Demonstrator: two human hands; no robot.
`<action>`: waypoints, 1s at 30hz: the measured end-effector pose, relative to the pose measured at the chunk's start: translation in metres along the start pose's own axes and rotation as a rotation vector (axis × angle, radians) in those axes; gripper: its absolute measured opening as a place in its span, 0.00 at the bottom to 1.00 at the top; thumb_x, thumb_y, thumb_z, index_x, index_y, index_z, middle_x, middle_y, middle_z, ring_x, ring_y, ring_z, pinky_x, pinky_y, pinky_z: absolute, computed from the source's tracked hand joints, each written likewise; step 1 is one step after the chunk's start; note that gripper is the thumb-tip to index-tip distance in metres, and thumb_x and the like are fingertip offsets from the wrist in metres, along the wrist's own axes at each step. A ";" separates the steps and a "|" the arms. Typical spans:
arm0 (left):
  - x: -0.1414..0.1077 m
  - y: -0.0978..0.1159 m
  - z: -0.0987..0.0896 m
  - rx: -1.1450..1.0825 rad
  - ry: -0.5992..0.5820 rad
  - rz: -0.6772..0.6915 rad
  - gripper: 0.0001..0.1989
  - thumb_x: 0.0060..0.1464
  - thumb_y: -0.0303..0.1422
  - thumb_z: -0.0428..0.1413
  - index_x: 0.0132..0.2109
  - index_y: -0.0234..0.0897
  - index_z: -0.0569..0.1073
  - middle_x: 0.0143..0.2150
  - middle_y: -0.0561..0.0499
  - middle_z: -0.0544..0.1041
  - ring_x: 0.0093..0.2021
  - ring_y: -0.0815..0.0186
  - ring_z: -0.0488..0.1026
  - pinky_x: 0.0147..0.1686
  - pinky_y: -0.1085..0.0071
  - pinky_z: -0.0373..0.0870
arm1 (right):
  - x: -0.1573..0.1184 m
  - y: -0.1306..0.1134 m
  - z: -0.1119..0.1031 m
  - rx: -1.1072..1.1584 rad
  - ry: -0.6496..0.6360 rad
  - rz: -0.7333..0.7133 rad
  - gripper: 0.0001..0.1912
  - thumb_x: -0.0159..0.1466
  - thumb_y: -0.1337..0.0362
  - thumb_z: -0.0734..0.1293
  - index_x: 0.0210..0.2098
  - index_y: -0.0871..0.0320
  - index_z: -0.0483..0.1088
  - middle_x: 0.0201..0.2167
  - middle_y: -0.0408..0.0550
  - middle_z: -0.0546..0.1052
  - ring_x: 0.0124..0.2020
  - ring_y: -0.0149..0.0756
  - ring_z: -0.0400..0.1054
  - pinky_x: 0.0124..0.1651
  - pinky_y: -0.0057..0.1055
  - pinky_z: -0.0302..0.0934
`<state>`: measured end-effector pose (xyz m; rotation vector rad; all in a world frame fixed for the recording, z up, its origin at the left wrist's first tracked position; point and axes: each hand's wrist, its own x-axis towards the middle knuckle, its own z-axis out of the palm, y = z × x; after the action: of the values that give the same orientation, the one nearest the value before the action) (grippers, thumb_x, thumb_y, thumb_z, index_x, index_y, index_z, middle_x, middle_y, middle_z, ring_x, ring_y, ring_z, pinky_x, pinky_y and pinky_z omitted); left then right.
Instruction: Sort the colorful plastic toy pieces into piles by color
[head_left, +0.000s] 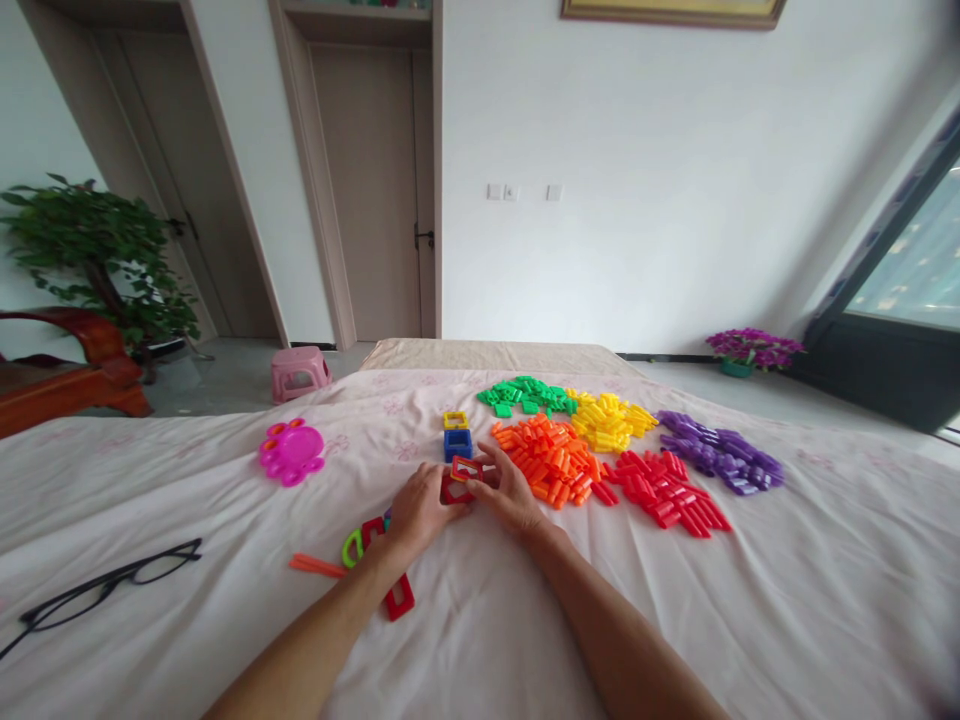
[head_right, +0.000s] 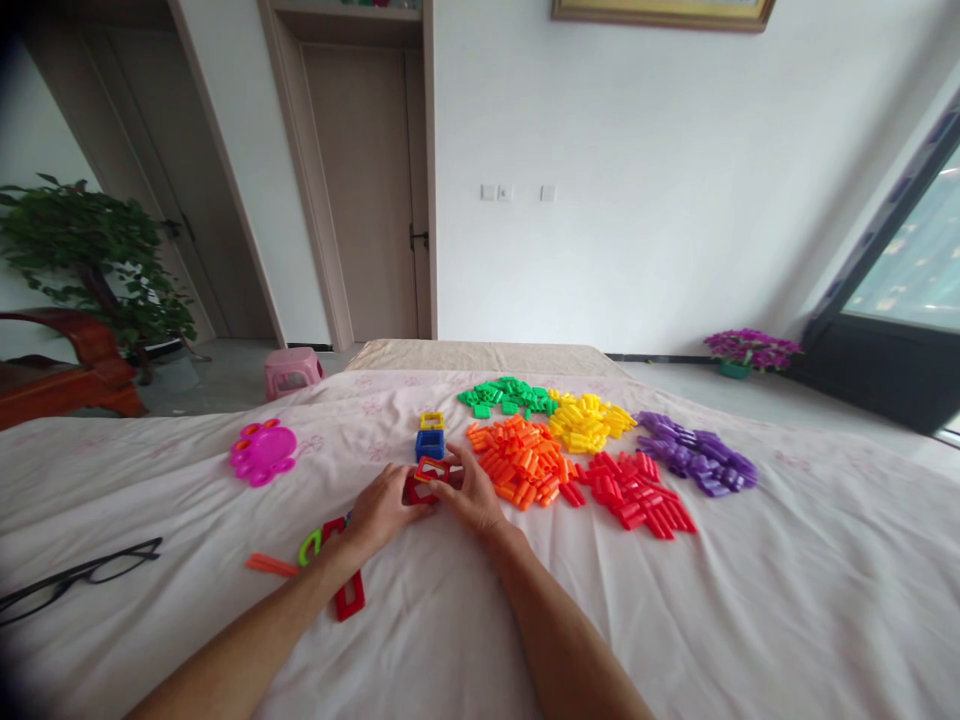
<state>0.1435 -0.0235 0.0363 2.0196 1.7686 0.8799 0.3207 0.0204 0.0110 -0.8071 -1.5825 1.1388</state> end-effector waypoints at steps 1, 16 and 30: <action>0.001 -0.002 0.001 -0.052 0.004 -0.011 0.26 0.44 0.41 0.66 0.50 0.35 0.74 0.48 0.41 0.76 0.48 0.54 0.74 0.46 0.64 0.67 | 0.000 -0.001 0.000 0.002 0.004 -0.001 0.38 0.56 0.52 0.75 0.61 0.53 0.62 0.49 0.53 0.72 0.42 0.43 0.74 0.45 0.43 0.71; 0.022 -0.053 -0.059 -0.163 -0.035 -0.106 0.27 0.34 0.31 0.68 0.48 0.36 0.79 0.49 0.42 0.79 0.47 0.55 0.76 0.47 0.66 0.70 | 0.004 -0.002 -0.007 -0.515 -0.181 -0.104 0.34 0.54 0.64 0.74 0.60 0.54 0.68 0.54 0.53 0.74 0.55 0.50 0.67 0.58 0.48 0.60; 0.019 -0.043 -0.051 -0.059 -0.150 0.060 0.28 0.34 0.28 0.67 0.49 0.39 0.80 0.49 0.45 0.78 0.51 0.55 0.74 0.51 0.66 0.67 | 0.011 -0.022 -0.015 -0.884 -0.267 -0.188 0.28 0.50 0.58 0.77 0.50 0.56 0.74 0.43 0.52 0.78 0.46 0.47 0.69 0.49 0.39 0.62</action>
<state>0.0792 -0.0048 0.0543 2.0529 1.5922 0.7668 0.3321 0.0269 0.0362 -1.0510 -2.3739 0.3760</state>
